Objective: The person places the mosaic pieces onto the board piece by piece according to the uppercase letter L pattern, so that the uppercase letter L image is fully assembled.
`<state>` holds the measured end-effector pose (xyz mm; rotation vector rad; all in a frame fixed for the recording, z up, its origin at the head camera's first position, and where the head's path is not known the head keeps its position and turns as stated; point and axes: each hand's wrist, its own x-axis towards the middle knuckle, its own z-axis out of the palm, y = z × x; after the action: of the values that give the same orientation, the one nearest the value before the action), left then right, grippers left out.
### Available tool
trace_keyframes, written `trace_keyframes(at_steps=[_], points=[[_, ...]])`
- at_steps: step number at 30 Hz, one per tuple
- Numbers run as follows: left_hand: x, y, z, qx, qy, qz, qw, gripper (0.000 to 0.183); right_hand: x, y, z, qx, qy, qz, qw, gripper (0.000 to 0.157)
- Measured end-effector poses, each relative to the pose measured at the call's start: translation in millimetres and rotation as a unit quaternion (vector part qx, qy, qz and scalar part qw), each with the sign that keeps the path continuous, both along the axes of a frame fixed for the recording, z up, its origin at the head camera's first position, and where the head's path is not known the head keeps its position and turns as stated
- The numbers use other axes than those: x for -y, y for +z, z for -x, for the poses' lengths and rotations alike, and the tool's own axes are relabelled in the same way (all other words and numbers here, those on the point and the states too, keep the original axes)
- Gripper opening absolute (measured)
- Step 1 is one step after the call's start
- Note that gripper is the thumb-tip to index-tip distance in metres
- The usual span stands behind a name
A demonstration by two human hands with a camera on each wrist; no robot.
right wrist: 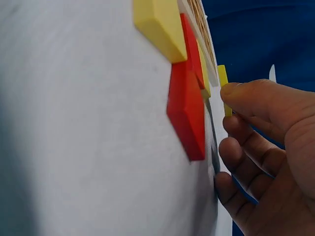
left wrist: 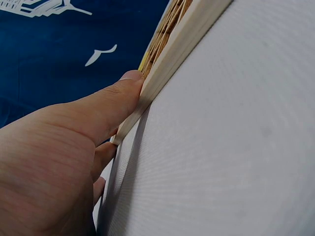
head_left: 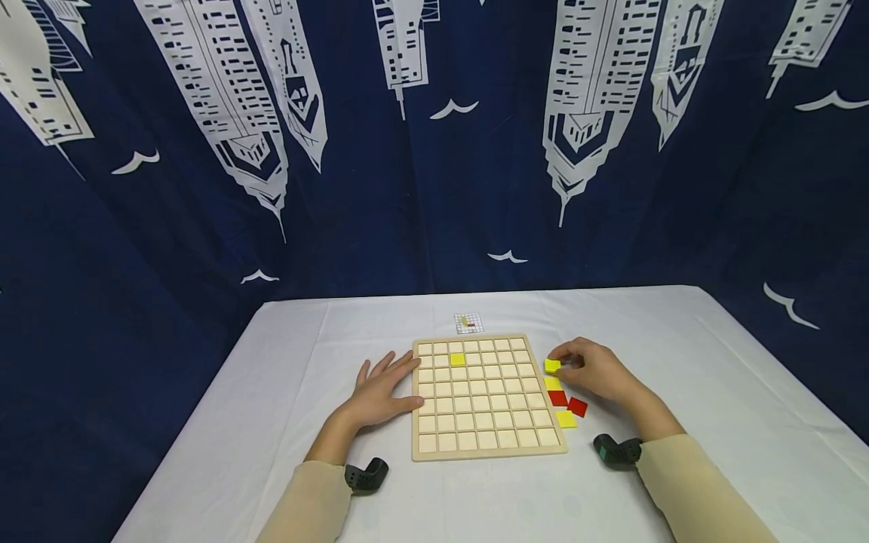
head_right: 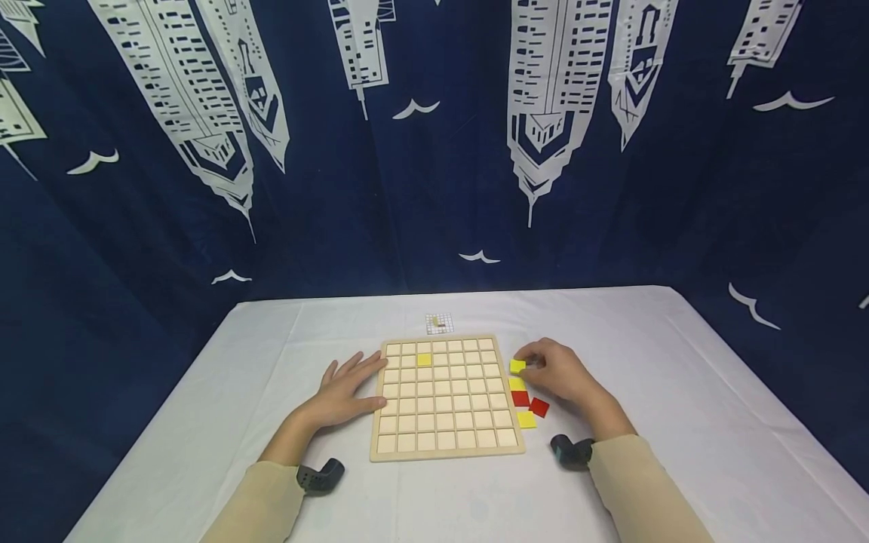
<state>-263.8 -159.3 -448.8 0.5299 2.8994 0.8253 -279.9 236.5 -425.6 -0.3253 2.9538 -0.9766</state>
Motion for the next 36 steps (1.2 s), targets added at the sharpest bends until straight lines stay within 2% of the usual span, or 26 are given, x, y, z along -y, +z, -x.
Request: trace_keyframes(at_steps=[7, 16, 24, 36], points=[[-0.5, 0.4, -0.3, 0.002, 0.001, -0.001, 1.0000, 0.073, 9.4, 5.3, 1.4, 0.001, 0.006, 0.014, 1.000, 0.026], [-0.1, 0.4, -0.9, 0.003, -0.003, -0.003, 1.0000, 0.073, 23.8, 11.4, 1.6, -0.025, 0.045, 0.028, 0.998, 0.025], [1.8, -1.4, 1.1, 0.001, -0.002, 0.000, 1.0000, 0.073, 45.6, 17.4, 6.0, -0.027, 0.061, 0.040, 0.997, 0.024], [0.8, 0.0, 0.4, 0.002, -0.003, -0.003, 1.0000, 0.073, 82.3, 19.3, 8.0, -0.040, 0.116, 0.068, 0.990, 0.025]])
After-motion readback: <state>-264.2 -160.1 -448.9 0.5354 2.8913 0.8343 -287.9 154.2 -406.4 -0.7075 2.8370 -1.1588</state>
